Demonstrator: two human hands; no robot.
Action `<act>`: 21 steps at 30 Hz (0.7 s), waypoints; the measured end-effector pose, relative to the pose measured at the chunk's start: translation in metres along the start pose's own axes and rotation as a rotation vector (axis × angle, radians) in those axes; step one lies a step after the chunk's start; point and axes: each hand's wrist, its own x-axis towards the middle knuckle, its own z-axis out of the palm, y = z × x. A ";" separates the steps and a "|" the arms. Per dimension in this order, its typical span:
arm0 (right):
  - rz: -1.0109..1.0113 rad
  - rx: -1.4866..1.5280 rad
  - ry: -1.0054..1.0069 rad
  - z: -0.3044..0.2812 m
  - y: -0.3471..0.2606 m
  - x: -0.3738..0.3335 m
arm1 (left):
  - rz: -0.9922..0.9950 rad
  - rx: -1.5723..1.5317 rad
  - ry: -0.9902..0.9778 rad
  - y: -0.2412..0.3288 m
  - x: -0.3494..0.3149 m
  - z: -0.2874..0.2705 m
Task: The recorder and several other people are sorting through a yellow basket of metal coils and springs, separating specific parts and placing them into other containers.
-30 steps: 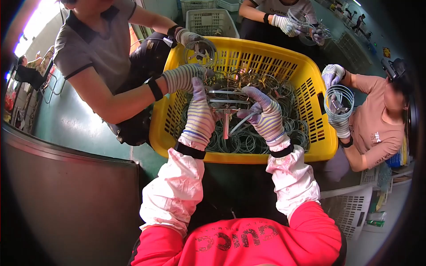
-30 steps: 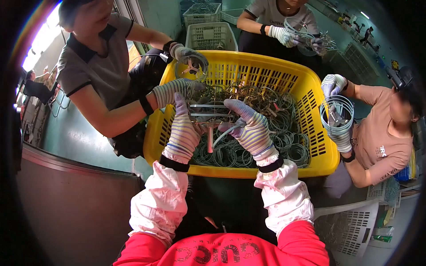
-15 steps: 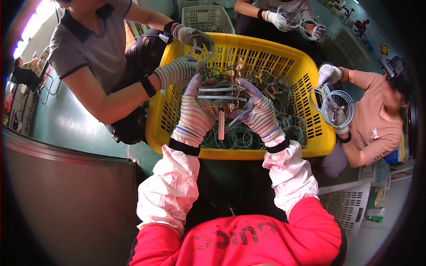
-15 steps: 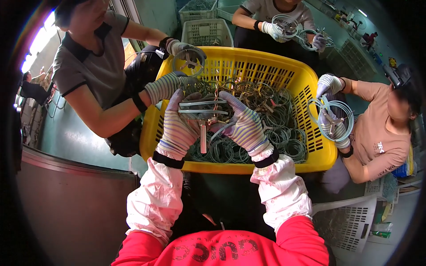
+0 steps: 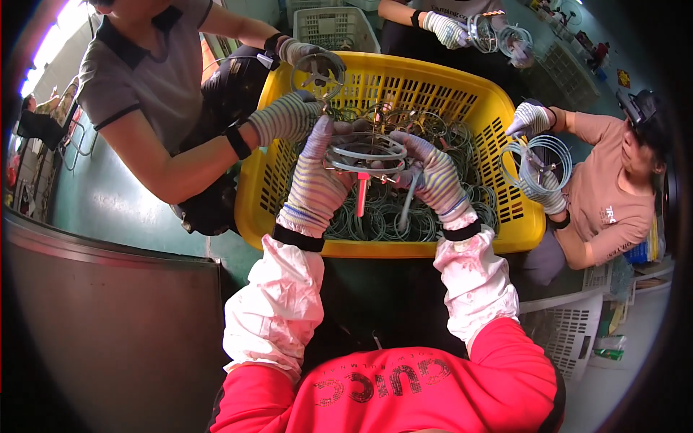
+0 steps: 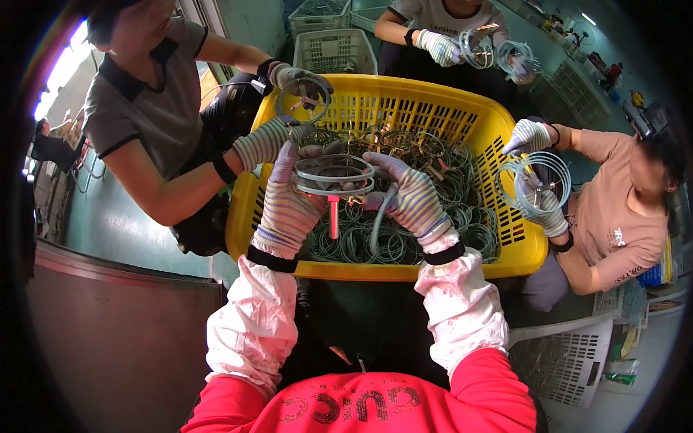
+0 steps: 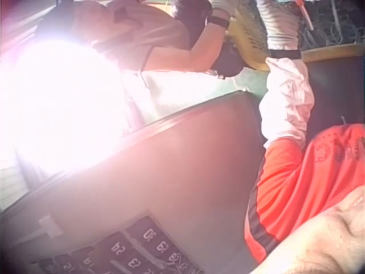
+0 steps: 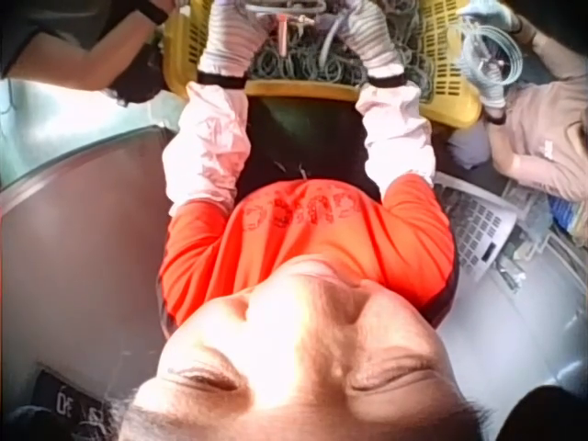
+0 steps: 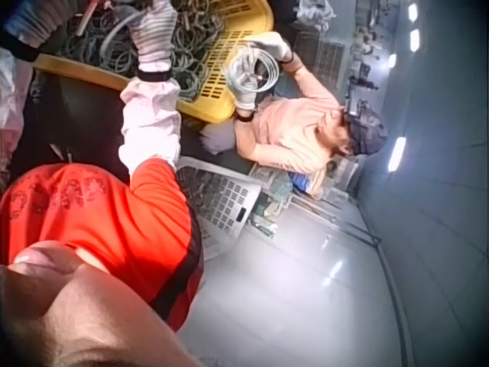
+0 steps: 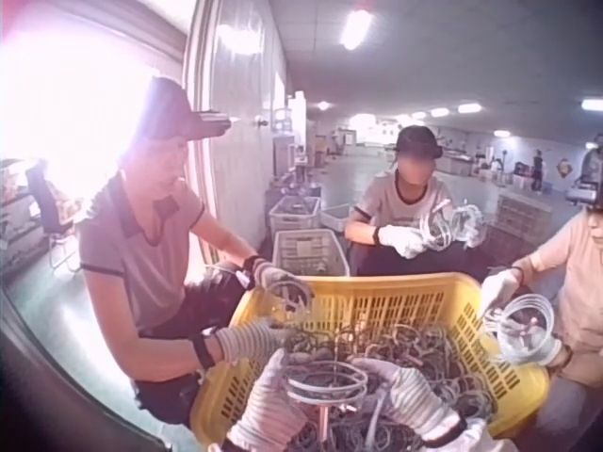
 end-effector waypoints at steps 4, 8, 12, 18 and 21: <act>0.205 -0.197 -0.061 -0.026 -0.005 -0.004 | 0.038 0.050 0.046 -0.003 0.003 -0.011; 0.459 -0.840 -0.414 -0.026 -0.021 -0.009 | 0.049 0.134 -0.041 0.005 0.002 -0.031; 0.547 -0.536 -0.443 -0.025 -0.045 -0.015 | 0.051 0.166 -0.019 0.004 0.004 -0.028; 0.363 0.124 -0.182 -0.037 -0.050 -0.024 | 0.064 0.248 0.016 0.006 0.001 -0.022; 0.171 0.305 -0.119 -0.036 -0.042 -0.017 | 0.053 0.286 0.048 0.006 0.001 -0.022</act>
